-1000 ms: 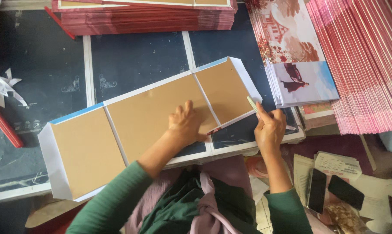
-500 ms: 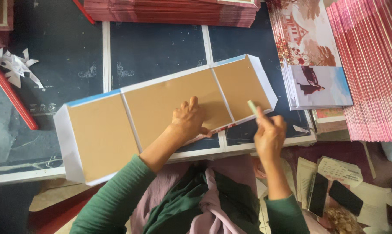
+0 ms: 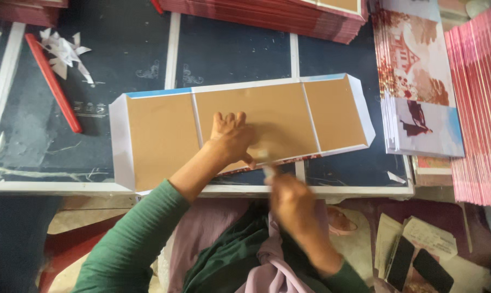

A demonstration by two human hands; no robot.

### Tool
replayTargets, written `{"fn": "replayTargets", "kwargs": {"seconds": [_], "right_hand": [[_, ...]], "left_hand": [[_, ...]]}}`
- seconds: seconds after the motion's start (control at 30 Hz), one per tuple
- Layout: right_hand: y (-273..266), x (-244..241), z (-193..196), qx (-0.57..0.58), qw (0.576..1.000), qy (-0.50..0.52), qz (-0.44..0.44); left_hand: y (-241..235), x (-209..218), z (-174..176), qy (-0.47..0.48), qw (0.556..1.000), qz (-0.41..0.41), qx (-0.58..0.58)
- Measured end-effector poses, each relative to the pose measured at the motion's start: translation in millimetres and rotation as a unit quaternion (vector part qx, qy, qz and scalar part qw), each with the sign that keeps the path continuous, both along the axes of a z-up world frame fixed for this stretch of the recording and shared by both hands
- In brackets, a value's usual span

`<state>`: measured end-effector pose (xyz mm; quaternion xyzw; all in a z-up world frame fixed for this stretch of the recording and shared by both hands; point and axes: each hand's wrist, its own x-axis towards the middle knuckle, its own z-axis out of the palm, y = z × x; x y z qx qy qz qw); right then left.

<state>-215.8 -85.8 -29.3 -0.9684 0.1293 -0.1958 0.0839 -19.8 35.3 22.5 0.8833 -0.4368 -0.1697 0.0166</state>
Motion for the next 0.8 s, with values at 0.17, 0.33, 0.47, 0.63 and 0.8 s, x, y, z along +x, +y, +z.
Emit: {"fn": "replayTargets", "kwargs": {"seconds": [0.17,0.33,0.47,0.63,0.8], "right_hand": [[-2,0,27,-0.057,0.997,-0.016,0.049],[25,1,-3,-0.032,0.998,-0.012,0.059],[54,14,4,-0.039,0.992,-0.059,0.109],[19,19,21,-0.091,0.989,-0.066,0.093],[98,32,39,-0.069,0.963,-0.102,0.238]], "left_hand": [[35,-3,14,0.004,1.0,-0.028,0.012],[34,4,-2,0.015,0.999,-0.025,-0.015],[48,9,-1,-0.006,0.999,-0.023,-0.028],[89,19,0,0.01,1.0,0.008,-0.003],[97,20,-9,-0.036,0.999,0.01,0.0]]}}
